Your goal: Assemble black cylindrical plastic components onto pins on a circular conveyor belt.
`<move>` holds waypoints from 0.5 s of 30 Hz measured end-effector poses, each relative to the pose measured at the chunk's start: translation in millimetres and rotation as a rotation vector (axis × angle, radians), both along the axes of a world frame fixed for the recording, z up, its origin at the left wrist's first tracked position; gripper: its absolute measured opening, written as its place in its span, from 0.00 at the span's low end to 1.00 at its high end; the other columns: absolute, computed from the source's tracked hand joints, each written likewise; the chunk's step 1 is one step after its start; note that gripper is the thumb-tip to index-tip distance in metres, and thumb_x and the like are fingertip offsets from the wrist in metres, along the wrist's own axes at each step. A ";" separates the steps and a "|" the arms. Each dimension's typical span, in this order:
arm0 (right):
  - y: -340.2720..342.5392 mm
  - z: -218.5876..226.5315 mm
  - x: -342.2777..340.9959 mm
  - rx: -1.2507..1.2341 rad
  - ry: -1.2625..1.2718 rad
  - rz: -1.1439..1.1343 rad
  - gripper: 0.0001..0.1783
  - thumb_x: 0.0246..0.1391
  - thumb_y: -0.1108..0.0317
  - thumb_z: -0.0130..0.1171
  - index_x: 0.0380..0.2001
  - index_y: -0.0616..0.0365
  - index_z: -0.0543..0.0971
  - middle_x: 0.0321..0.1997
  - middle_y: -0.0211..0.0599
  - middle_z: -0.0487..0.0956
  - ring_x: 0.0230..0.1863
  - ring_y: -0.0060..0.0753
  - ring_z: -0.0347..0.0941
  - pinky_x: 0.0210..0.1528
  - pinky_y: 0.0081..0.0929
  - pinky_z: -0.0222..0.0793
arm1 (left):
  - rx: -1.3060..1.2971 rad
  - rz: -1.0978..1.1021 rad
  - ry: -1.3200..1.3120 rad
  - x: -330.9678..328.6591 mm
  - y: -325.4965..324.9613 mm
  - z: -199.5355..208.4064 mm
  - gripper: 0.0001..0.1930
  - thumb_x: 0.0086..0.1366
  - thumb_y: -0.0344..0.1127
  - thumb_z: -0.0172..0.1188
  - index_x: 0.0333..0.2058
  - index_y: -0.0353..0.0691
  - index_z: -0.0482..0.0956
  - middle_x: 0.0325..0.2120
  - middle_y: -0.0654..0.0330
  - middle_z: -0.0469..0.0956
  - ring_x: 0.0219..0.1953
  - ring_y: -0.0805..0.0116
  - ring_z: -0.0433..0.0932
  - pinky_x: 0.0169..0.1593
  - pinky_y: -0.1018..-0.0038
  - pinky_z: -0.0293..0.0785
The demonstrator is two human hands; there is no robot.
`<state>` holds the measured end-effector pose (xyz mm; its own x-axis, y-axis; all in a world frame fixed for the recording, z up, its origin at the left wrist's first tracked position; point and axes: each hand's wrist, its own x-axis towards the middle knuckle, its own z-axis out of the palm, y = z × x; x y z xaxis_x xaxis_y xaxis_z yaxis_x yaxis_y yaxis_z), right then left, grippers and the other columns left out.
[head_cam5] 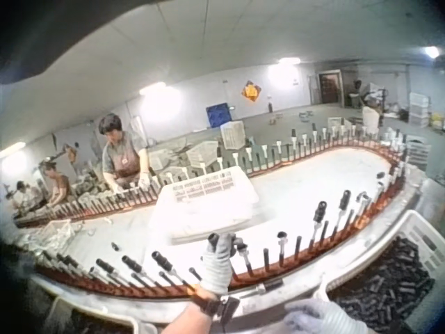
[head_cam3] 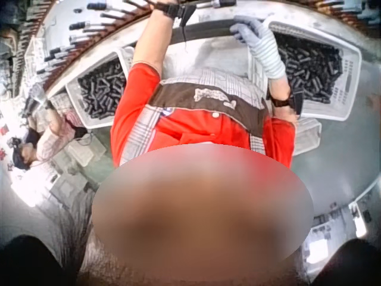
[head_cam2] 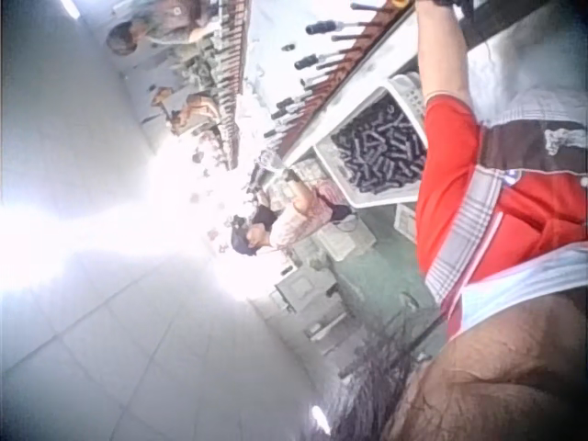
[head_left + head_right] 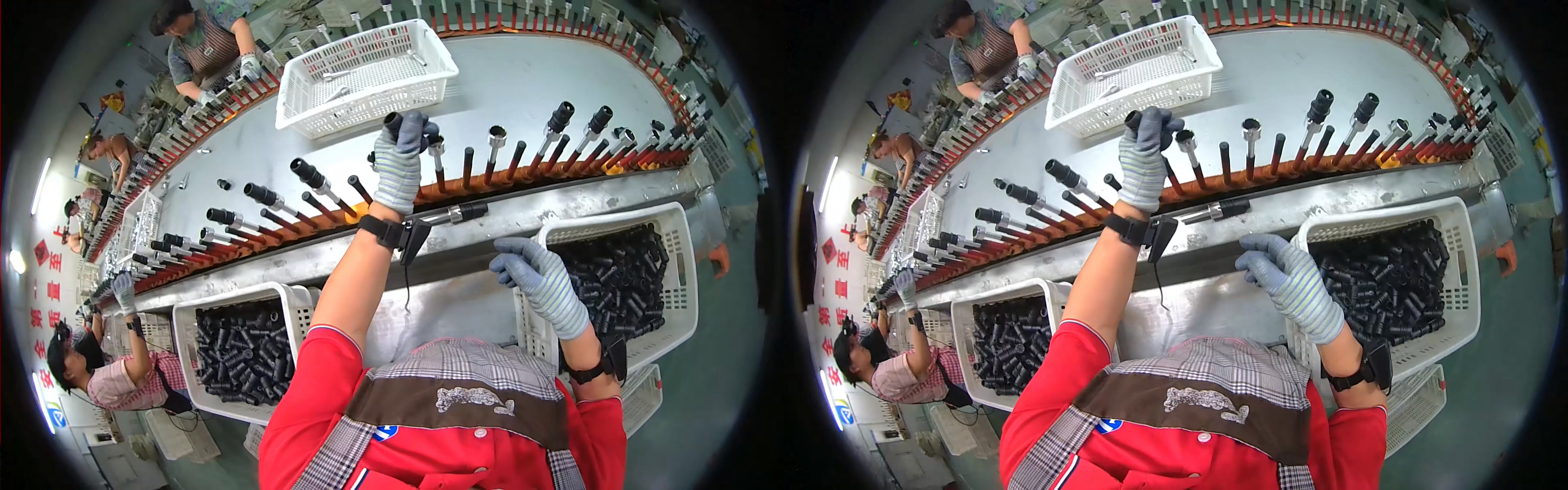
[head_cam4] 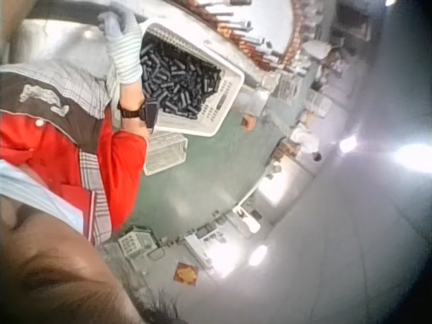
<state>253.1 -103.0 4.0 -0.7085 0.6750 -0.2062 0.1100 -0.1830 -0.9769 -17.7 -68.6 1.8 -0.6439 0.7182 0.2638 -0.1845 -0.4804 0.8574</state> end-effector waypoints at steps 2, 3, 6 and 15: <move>-1.8 2.4 -25.0 -0.063 -0.011 0.034 0.20 0.62 0.63 0.53 0.52 0.66 0.73 0.38 0.37 0.80 0.38 0.20 0.74 0.43 0.18 0.71 | -0.019 -0.004 0.064 -31.4 3.8 -0.6 0.13 0.65 0.45 0.61 0.35 0.39 0.77 0.26 0.62 0.80 0.19 0.80 0.68 0.24 0.81 0.67; -0.6 1.8 -28.6 -0.046 -0.019 0.023 0.20 0.62 0.63 0.53 0.52 0.66 0.73 0.37 0.37 0.80 0.37 0.20 0.74 0.42 0.18 0.71 | -0.061 -0.031 0.058 -38.5 3.5 -3.7 0.14 0.65 0.45 0.61 0.34 0.39 0.77 0.25 0.62 0.80 0.18 0.81 0.67 0.23 0.82 0.66; 8.3 -5.0 -43.5 -0.042 -0.043 0.002 0.20 0.62 0.64 0.51 0.52 0.66 0.73 0.37 0.37 0.80 0.34 0.20 0.74 0.41 0.18 0.72 | -0.139 -0.056 0.146 -64.5 -0.3 -21.4 0.14 0.65 0.46 0.61 0.30 0.40 0.76 0.23 0.61 0.80 0.17 0.82 0.66 0.21 0.82 0.63; 48.9 -12.0 -199.0 0.419 0.051 -0.077 0.21 0.59 0.65 0.55 0.52 0.65 0.73 0.43 0.38 0.79 0.39 0.22 0.75 0.41 0.20 0.72 | -0.207 0.175 0.349 -133.1 -18.5 -54.8 0.07 0.61 0.35 0.61 0.27 0.39 0.78 0.17 0.62 0.78 0.21 0.76 0.76 0.28 0.76 0.72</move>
<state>54.0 -54.1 -8.0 -0.6551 0.7440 0.1315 0.0609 0.2255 -0.9723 -150.8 -87.0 -53.0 -0.6581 0.6670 0.3493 0.2020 -0.2906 0.9353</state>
